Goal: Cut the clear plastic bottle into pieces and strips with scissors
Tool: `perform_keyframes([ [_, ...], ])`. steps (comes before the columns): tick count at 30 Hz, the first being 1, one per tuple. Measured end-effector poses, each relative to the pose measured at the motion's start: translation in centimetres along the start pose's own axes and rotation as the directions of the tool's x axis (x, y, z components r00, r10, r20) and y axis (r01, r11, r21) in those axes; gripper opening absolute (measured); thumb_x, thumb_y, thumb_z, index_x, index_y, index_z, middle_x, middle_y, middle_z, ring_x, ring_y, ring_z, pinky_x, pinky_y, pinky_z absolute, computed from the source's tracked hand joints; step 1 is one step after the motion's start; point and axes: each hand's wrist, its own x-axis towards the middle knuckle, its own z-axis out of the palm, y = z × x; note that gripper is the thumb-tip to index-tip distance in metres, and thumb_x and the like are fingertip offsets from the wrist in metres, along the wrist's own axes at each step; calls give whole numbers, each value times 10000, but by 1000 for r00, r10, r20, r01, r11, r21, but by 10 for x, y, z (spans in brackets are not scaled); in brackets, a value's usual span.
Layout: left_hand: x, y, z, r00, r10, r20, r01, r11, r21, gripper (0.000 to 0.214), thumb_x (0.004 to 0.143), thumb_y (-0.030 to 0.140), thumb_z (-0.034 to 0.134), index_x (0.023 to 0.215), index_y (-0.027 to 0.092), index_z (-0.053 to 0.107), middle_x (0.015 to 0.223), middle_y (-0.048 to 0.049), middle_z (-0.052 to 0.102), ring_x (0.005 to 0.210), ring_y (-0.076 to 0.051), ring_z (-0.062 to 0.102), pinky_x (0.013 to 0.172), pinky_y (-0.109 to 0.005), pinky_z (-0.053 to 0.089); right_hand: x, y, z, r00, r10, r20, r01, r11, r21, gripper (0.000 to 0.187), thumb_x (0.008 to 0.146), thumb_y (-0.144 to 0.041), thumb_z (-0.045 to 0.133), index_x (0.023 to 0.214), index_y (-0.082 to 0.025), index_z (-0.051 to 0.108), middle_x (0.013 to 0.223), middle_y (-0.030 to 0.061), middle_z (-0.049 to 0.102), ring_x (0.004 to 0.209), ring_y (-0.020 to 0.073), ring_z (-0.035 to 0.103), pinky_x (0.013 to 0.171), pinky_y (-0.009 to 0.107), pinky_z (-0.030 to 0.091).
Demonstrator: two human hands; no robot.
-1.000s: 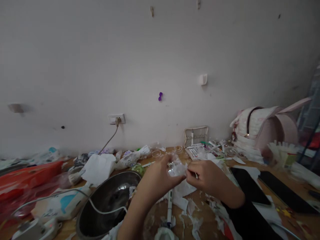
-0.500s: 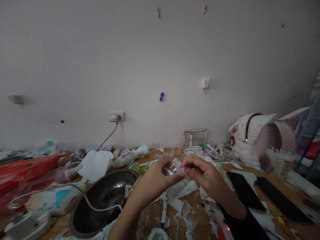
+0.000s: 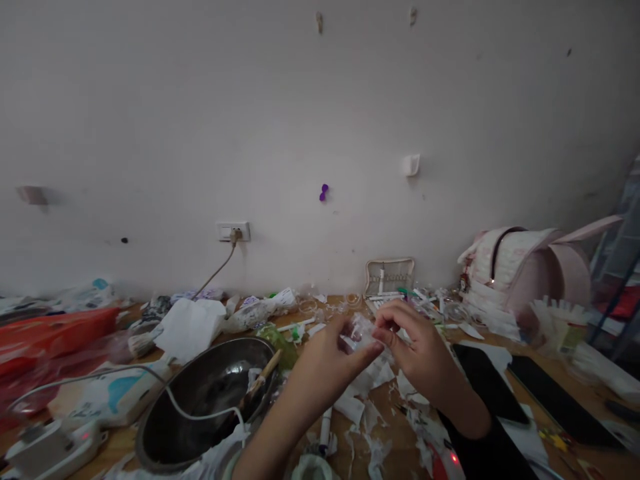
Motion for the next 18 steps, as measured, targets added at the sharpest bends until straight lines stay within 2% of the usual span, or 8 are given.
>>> perform_keyframes([
  [2,2,-3,7,996,21,88,-5,984,-177,434,720,531,593,935,157,632,802,-47,653,682,-183,560,630,-292,419,0,-3,-1,997,-66,-40,67,998,5,142,877,-143,487,748,-201,481,764,4,502,741,140,470,655,248,374],
  [5,7,-8,17,970,56,236,57,894,-444,423,718,537,568,842,140,641,720,-23,633,604,-142,542,607,-274,425,-1,-5,1,983,-111,-145,114,993,13,142,870,-141,480,744,-205,470,738,-5,495,718,134,477,656,238,381],
  [10,9,-12,21,957,101,272,87,795,-601,430,697,542,631,835,136,660,755,-40,657,606,-139,568,601,-272,426,-5,-6,7,966,-87,-245,108,991,73,134,867,-164,478,744,-215,485,742,-10,499,715,131,480,659,233,382],
  [12,7,-13,26,948,82,307,144,751,-644,425,696,548,644,819,142,666,750,-51,667,609,-149,582,602,-280,445,-5,-9,7,952,-13,-307,82,973,215,136,857,-158,481,739,-227,491,732,-11,481,705,135,469,639,238,379],
  [15,3,-17,42,900,-26,436,362,602,-712,478,728,614,562,835,159,662,773,-86,693,693,-217,643,626,-338,497,-4,-18,-4,861,156,-485,152,830,537,157,839,-143,471,721,-243,502,712,-7,418,694,142,444,666,258,393],
  [16,1,-18,48,875,-49,481,420,571,-705,462,719,604,578,821,160,662,767,-88,699,713,-231,658,644,-352,509,-6,-22,-11,816,181,-549,194,809,555,159,836,-144,467,720,-244,509,720,-4,402,709,146,441,703,275,399],
  [17,0,-19,54,858,-37,512,438,573,-692,423,718,559,614,812,151,670,782,-92,706,742,-226,669,702,-351,512,-10,-25,-20,764,177,-621,208,843,496,156,820,-133,471,718,-244,508,740,1,402,738,154,451,746,297,396],
  [18,0,-20,57,853,-3,521,425,584,-692,407,740,539,612,816,145,680,808,-103,713,766,-225,674,745,-353,511,-14,-27,-29,707,95,-701,187,930,315,149,821,-126,461,751,-251,501,763,5,405,757,163,454,789,328,385],
])
